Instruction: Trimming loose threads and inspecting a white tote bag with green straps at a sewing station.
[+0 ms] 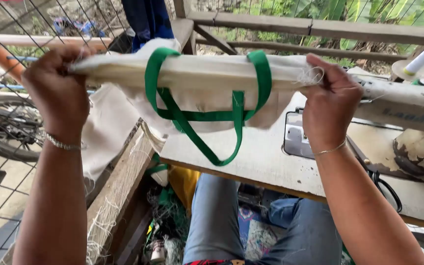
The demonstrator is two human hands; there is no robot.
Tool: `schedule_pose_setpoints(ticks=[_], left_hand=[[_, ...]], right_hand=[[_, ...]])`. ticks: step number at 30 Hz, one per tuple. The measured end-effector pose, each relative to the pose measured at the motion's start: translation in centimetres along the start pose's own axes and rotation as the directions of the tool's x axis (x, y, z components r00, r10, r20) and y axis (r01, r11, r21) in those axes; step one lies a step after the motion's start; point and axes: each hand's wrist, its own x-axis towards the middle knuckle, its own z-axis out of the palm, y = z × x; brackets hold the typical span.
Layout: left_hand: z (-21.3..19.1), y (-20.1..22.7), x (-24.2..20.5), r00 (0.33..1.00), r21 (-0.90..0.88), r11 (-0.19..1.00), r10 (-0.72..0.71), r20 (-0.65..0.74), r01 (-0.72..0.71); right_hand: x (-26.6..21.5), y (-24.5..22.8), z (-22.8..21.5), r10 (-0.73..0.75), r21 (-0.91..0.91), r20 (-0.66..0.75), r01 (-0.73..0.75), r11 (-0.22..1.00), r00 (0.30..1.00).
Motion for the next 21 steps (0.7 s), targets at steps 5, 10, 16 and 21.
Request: schedule_pose_setpoints(ticks=[5, 10, 16, 21], left_hand=[[3.2, -1.0, -11.1, 0.814, -0.004, 0.820, -0.567, 0.125, 0.572], [6.8, 0.2, -22.2, 0.451, -0.105, 0.438, -0.864, 0.224, 0.893], [7.3, 1.9, -24.9, 0.282, -0.241, 0.218, -0.920, 0.274, 0.946], [3.0, 8.9, -13.3, 0.088, 0.382, 0.606, -0.602, 0.794, 0.697]], right_hand=[[-4.7, 7.4, -1.7, 0.087, -0.476, 0.229, 0.034, 0.879, 0.970], [-11.4, 14.3, -3.1, 0.283, -0.747, 0.291, 0.033, 0.664, 0.914], [-12.7, 15.9, -3.1, 0.358, -0.674, 0.169, -0.157, 0.722, 0.919], [-13.4, 12.7, -1.8, 0.357, -0.644, 0.252, -0.119, 0.755, 0.900]])
